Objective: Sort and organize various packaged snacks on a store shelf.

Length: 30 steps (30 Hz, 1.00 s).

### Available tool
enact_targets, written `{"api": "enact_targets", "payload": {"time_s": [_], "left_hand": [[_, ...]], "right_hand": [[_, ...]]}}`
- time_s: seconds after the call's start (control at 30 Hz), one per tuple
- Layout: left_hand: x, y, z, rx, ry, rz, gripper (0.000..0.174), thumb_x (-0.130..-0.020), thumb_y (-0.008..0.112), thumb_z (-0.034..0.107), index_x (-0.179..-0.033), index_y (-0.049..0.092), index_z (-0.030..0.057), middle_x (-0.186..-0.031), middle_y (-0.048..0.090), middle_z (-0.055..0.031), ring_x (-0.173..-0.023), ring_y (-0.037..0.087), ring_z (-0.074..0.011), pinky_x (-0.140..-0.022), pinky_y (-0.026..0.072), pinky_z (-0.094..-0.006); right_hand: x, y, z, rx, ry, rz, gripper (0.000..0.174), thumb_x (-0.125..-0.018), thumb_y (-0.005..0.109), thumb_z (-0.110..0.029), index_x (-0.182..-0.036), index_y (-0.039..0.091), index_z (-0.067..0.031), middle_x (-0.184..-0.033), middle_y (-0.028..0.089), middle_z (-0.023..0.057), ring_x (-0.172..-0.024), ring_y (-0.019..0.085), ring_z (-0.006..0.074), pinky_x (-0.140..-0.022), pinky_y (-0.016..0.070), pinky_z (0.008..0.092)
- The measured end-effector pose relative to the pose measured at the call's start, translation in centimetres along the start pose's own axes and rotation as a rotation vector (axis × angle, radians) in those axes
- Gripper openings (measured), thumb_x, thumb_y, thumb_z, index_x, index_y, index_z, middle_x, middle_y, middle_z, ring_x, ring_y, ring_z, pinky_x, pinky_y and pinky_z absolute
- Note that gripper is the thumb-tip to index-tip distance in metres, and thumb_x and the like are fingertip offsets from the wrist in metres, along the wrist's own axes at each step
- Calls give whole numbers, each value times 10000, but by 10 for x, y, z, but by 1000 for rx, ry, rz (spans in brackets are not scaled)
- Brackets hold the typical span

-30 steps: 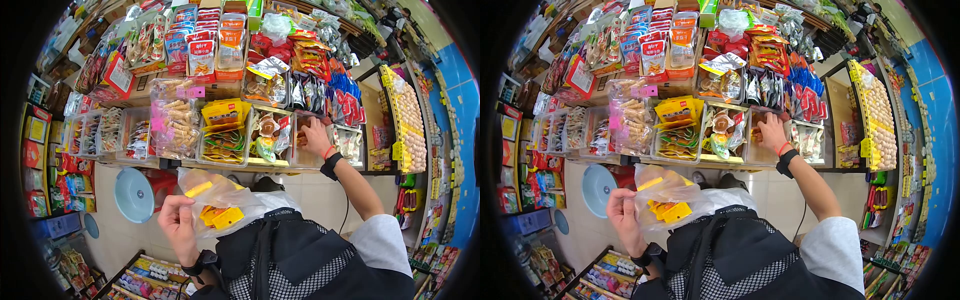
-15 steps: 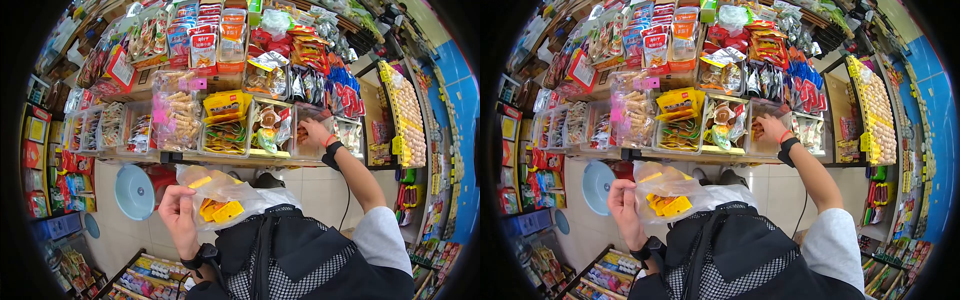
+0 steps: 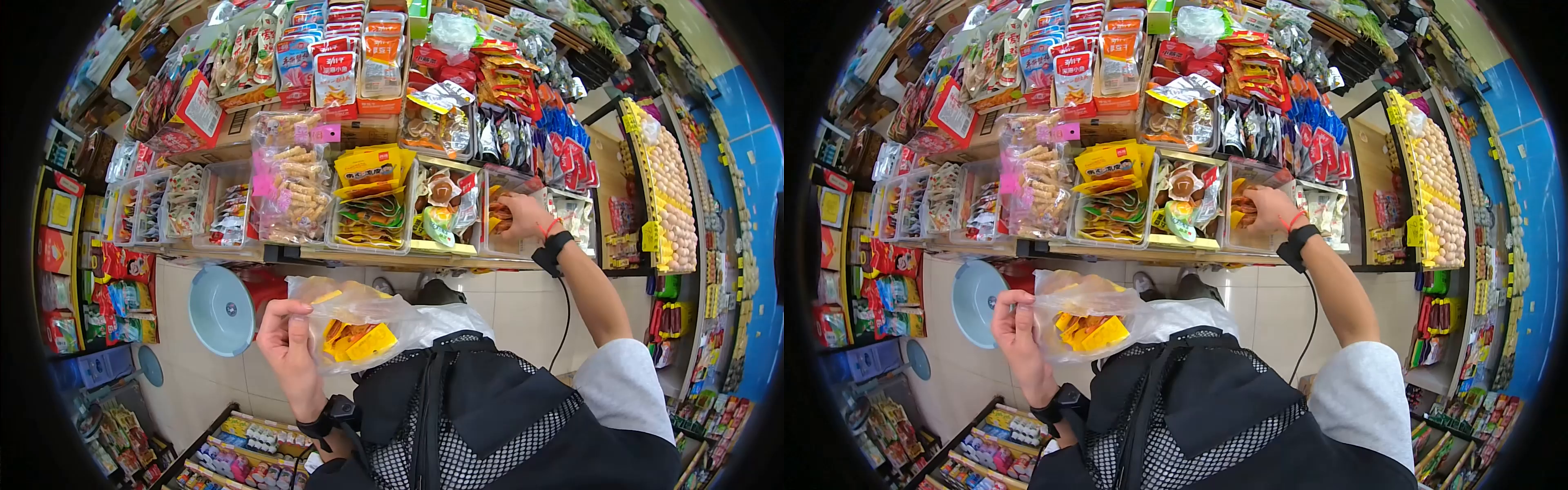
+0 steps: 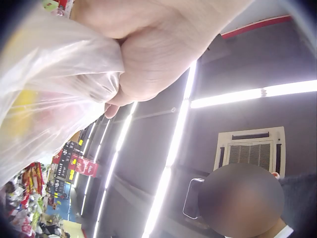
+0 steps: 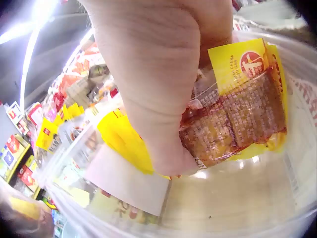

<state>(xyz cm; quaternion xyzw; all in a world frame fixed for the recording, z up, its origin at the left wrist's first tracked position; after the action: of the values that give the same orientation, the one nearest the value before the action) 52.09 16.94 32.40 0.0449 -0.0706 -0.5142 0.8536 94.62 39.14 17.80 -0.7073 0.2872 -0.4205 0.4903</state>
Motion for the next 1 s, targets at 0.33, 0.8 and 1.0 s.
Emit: {"api": "enact_targets", "payload": {"time_s": [0.33,0.8,1.0], "left_hand": [[-19,14,-12,20,-54,10,87,-969,629,170,-954,619,85,-692,461,117,-533,276,43,-469,149,-185],[-17,82,10,63,-29,5,130,-1017,556,133,-1078,629,45,-637,450,122,-542,309,38,-472,209,-190],[-2,122,29,-92,78,-7,217,-1035,509,119,-1184,612,0,-829,654,3,-686,539,6,-600,421,-185]], "right_hand": [[63,-87,0,-761,53,192,492,-693,787,-153,-1131,618,-5,-1062,681,111,-955,685,222,-861,536,338],[59,-115,-175,-1445,-470,-154,704,-706,855,-182,-1307,539,2,-1169,672,83,-1026,661,180,-944,519,344],[43,-101,-233,-1037,-595,-545,547,-700,790,-291,-1135,642,6,-1007,721,95,-865,675,170,-832,529,306]]}}
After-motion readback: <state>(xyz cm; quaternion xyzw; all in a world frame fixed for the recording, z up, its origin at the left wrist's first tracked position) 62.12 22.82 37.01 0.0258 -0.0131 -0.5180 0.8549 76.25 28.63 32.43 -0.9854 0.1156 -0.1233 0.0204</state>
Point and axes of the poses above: each hand's wrist, its own x-axis away from the middle knuckle, its own y-axis out of the palm, z = x × y, the point moved 7 cm from there along -x, towards the middle knuckle
